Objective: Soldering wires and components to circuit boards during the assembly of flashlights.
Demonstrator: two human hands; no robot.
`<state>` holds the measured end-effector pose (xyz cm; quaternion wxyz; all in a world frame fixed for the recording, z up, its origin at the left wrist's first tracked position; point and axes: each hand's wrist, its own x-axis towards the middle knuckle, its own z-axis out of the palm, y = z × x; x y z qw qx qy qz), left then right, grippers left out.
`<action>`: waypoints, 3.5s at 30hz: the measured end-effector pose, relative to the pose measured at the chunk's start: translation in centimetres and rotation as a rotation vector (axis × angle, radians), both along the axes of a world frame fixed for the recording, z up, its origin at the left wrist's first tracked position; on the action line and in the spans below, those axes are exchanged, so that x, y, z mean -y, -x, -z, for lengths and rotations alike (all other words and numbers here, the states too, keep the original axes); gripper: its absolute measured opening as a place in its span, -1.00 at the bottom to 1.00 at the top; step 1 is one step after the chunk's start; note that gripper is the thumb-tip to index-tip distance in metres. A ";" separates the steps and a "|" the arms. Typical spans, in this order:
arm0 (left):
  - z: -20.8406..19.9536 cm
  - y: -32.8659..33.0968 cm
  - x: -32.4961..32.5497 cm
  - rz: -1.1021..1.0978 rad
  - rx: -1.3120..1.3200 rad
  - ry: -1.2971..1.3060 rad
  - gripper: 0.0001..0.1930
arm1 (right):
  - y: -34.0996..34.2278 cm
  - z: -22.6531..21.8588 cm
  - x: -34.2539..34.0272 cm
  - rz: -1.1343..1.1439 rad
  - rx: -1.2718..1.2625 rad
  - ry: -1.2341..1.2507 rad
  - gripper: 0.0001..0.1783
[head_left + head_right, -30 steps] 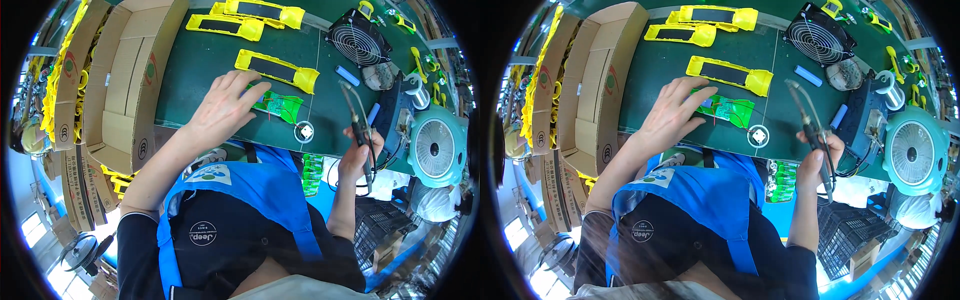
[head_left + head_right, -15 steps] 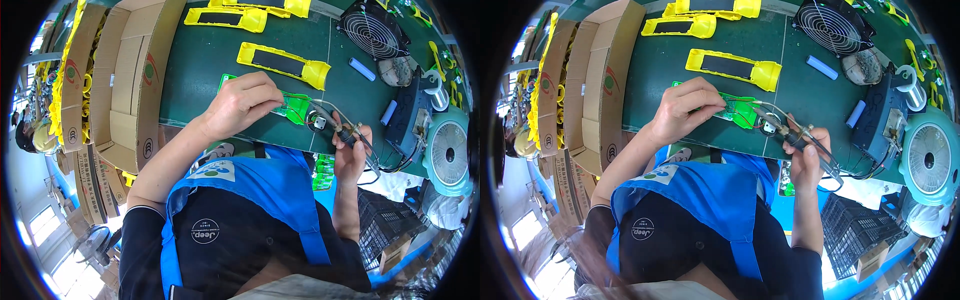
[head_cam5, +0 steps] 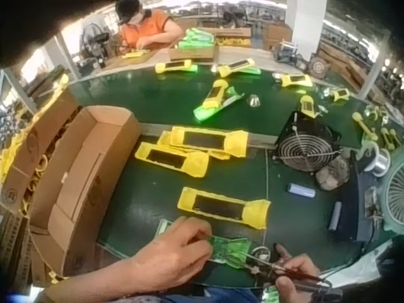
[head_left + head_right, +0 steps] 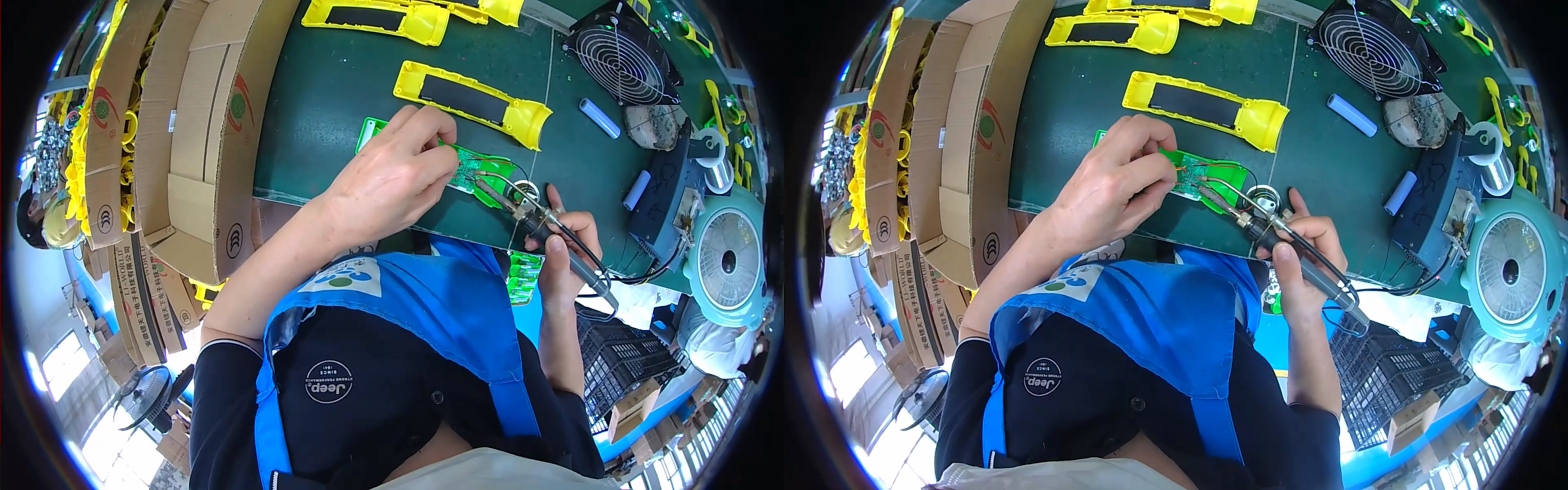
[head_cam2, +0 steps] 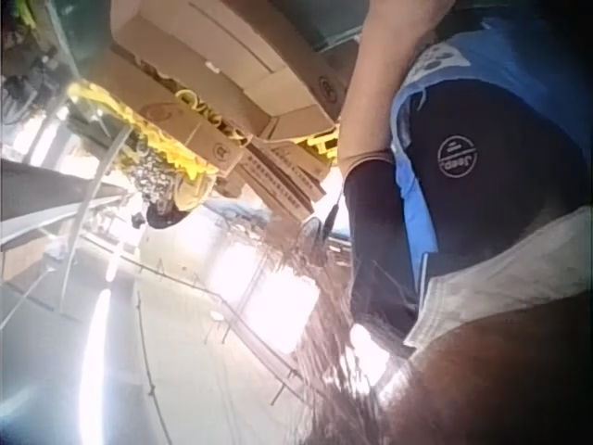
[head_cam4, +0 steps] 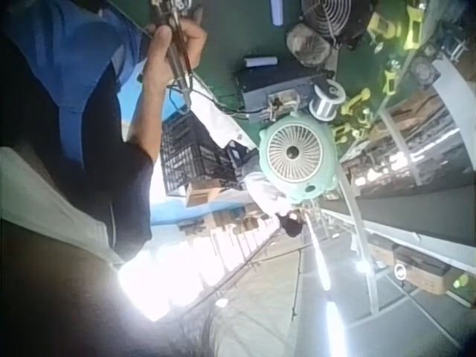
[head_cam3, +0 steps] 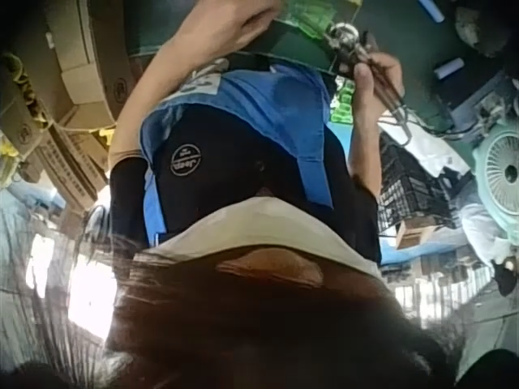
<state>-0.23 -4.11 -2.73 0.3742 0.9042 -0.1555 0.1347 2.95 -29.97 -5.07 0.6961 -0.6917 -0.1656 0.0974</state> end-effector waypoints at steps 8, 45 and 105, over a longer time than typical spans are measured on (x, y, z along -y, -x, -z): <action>-1.9 -1.1 1.2 -0.044 -0.232 -0.255 -0.93 | 0.1 0.0 -0.3 0.022 0.008 0.059 -0.75; -2.2 -1.4 1.5 -0.037 -0.250 -0.301 -0.92 | -0.1 0.1 0.4 0.110 0.027 -0.092 -0.64; -0.5 -5.4 -1.4 0.151 -0.080 -0.537 -0.96 | -8.0 -1.7 -1.2 -0.173 -0.364 0.127 -0.77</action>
